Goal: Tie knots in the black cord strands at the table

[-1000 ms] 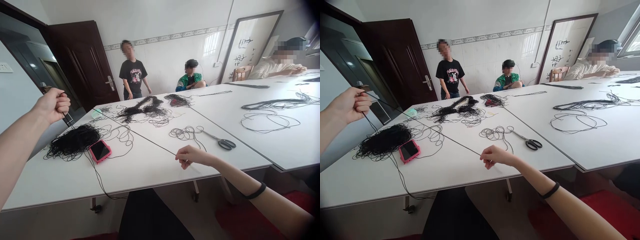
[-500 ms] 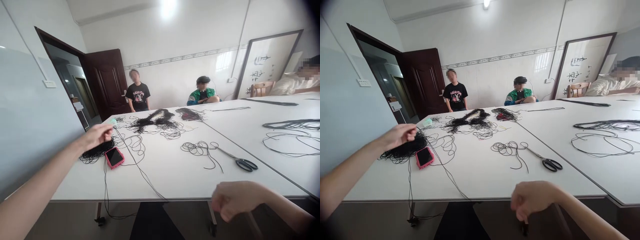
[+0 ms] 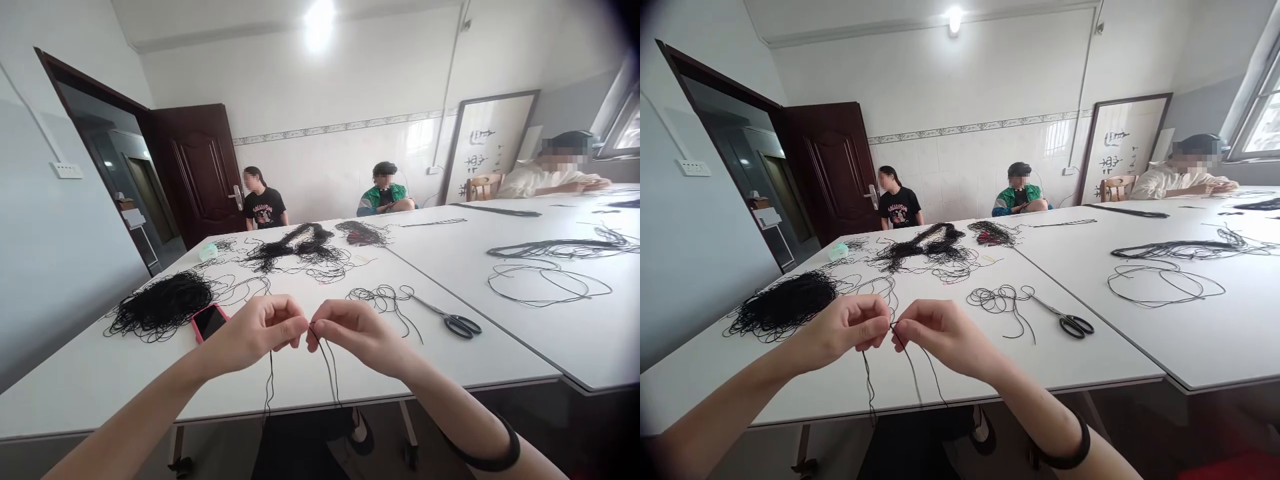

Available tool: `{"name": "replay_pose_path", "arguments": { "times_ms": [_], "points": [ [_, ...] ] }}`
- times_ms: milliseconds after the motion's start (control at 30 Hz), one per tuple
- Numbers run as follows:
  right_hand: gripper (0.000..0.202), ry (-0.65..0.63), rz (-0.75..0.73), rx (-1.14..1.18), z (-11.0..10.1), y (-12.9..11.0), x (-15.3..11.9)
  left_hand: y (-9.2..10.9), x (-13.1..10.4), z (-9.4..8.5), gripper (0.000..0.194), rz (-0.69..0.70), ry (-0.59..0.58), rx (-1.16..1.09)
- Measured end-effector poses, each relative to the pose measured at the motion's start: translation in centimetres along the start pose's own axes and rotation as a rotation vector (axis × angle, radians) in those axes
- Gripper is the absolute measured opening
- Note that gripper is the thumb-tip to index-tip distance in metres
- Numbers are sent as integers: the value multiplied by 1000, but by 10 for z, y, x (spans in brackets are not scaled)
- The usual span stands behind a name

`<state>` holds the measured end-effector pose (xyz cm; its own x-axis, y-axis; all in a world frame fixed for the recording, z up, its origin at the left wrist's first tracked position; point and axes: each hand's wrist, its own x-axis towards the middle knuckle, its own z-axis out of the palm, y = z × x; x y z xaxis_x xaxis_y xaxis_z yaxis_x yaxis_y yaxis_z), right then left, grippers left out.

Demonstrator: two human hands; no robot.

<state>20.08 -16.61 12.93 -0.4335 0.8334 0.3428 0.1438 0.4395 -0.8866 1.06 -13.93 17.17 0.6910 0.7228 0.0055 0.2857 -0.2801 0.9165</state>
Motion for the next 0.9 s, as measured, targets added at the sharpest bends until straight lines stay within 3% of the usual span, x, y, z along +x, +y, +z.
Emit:
{"name": "replay_pose_path", "arguments": {
  "times_ms": [133,233,400,500,567,733,900],
  "points": [
    [26,99,-6,-55,-5,9,-3,-14,15,0,22,-53,-35,-9],
    [21,164,30,-181,-13,26,6,-35,36,-3,22,-66,-25,-79],
    [20,271,135,-377,-33,81,40,-88,81,-17,20,-161,35,-322],
    [22,369,169,-515,-33,115,60,-124,104,-29,22,-228,102,-477],
    [29,341,143,-588,-22,131,68,-145,115,-35,24,-266,169,-586],
    [30,42,66,-729,11,152,72,-176,131,-43,19,-325,291,-767],
    [39,81,196,-825,2,161,77,-180,131,-42,18,-308,271,-817]
  ]
}}
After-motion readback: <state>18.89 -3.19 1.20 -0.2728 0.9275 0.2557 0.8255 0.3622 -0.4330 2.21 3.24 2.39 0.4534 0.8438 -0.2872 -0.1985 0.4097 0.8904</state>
